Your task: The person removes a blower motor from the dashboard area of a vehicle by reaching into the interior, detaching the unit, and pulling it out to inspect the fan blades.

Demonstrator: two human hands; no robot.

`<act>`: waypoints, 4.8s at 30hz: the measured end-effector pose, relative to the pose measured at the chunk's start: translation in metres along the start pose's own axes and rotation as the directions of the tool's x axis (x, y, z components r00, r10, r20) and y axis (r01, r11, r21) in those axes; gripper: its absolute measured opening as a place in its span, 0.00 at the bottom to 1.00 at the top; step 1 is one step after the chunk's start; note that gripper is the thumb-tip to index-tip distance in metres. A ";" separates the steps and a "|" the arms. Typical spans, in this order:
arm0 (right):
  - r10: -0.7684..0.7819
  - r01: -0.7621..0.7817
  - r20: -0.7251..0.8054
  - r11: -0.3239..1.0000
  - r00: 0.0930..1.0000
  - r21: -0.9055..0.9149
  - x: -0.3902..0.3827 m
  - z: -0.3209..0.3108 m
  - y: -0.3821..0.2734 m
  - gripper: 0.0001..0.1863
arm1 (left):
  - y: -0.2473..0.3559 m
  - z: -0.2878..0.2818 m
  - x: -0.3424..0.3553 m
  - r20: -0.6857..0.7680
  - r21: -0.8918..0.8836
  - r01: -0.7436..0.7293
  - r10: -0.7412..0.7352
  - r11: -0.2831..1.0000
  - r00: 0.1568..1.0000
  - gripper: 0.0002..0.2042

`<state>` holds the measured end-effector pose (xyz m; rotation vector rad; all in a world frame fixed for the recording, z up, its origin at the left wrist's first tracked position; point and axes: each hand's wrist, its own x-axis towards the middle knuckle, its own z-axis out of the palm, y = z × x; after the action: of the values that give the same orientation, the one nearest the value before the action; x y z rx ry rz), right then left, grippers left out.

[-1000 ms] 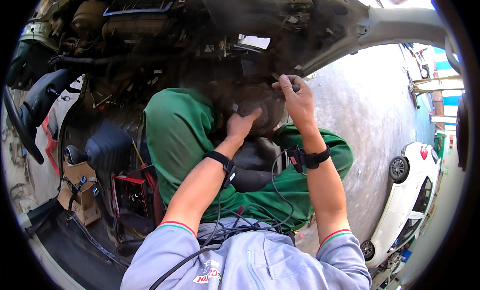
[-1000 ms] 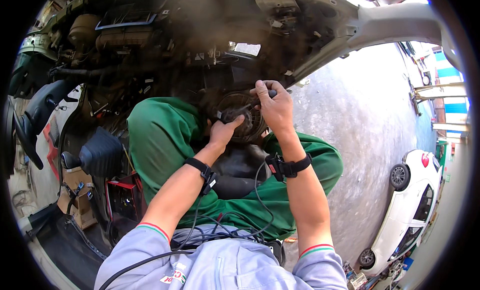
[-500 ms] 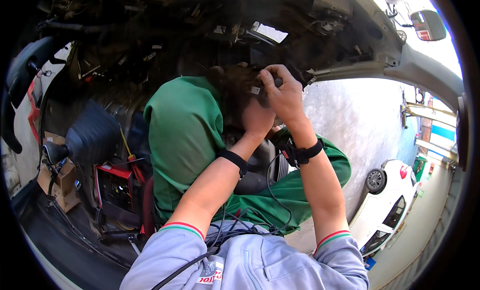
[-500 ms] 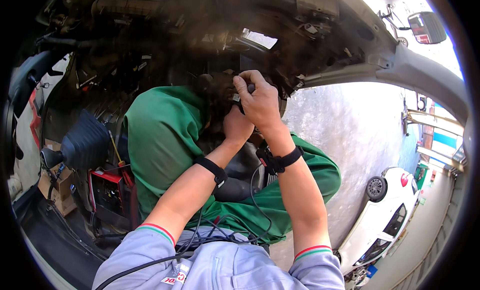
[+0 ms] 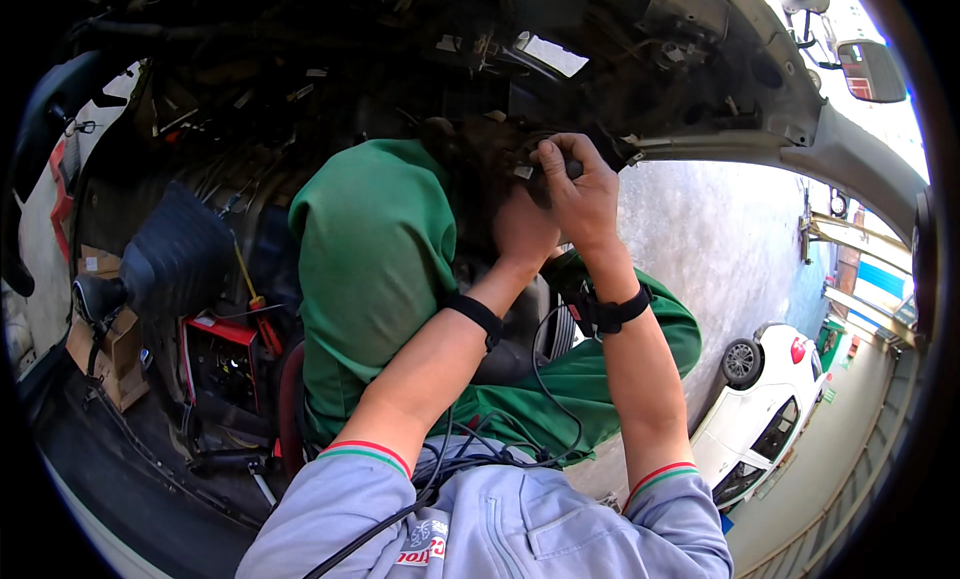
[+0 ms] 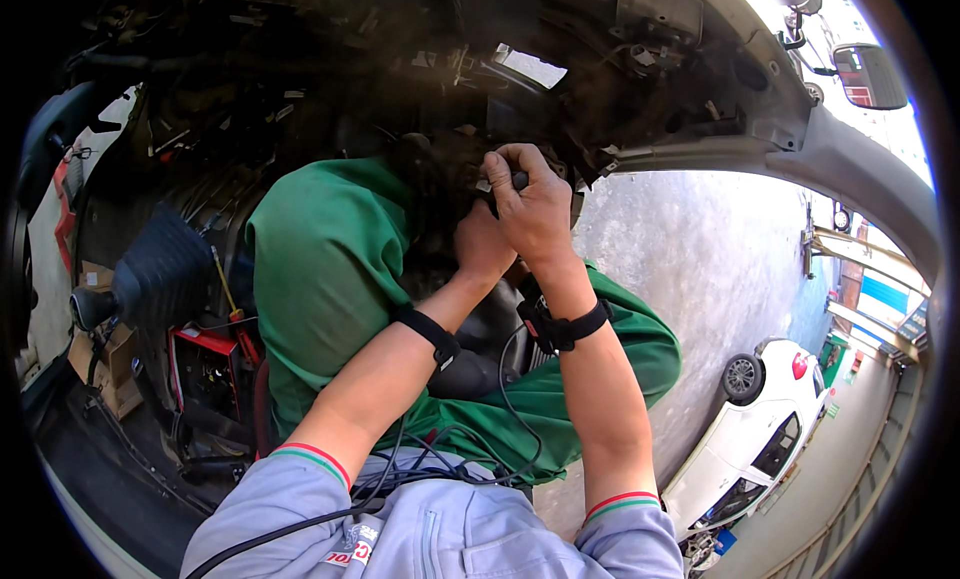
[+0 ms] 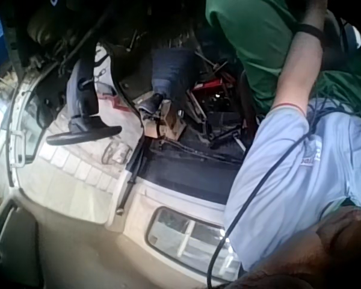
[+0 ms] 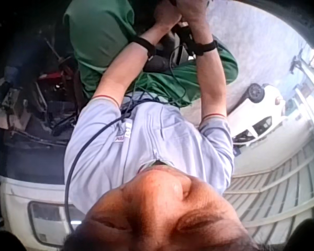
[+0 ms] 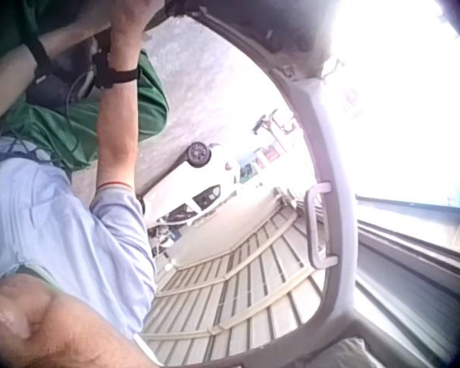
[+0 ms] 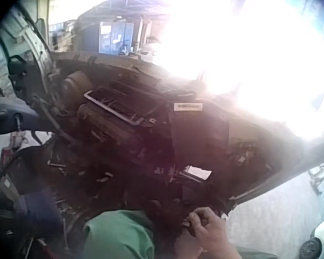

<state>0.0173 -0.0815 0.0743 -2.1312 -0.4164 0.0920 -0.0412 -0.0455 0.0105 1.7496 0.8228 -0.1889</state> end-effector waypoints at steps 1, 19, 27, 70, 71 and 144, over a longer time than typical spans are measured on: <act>0.004 -0.004 -0.001 1.000 1.000 0.000 0.000 -0.001 0.000 0.10 | 0.001 0.001 0.000 0.002 0.000 -0.001 0.001 1.000 1.000 0.23; 0.251 0.112 0.383 0.691 0.889 -0.714 0.034 -0.028 -0.031 0.18 | 0.008 -0.001 0.012 0.073 0.120 -0.029 0.021 0.992 0.997 0.25; 0.455 0.268 0.612 0.615 0.647 -0.742 0.083 -0.006 -0.049 0.09 | 0.004 0.008 0.006 -0.052 -0.001 -0.084 0.084 0.996 0.995 0.37; 0.189 0.861 0.844 -0.021 0.502 -0.508 0.065 -0.013 -0.051 0.08 | 0.003 0.022 0.033 0.070 0.089 -0.083 0.077 0.993 0.995 0.27; 0.157 0.813 0.813 0.085 0.561 -0.577 0.073 -0.016 -0.056 0.08 | 0.010 0.013 0.026 0.073 0.094 -0.078 0.071 0.993 0.995 0.29; -0.022 0.736 0.777 0.338 0.629 -0.587 0.082 -0.024 -0.040 0.10 | 0.025 -0.002 0.021 0.061 0.048 -0.154 0.151 0.987 0.987 0.29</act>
<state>0.0894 -0.0532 0.1279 -2.8816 -1.8407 0.4258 -0.0114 -0.0378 0.0199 1.8395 0.6444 -0.1588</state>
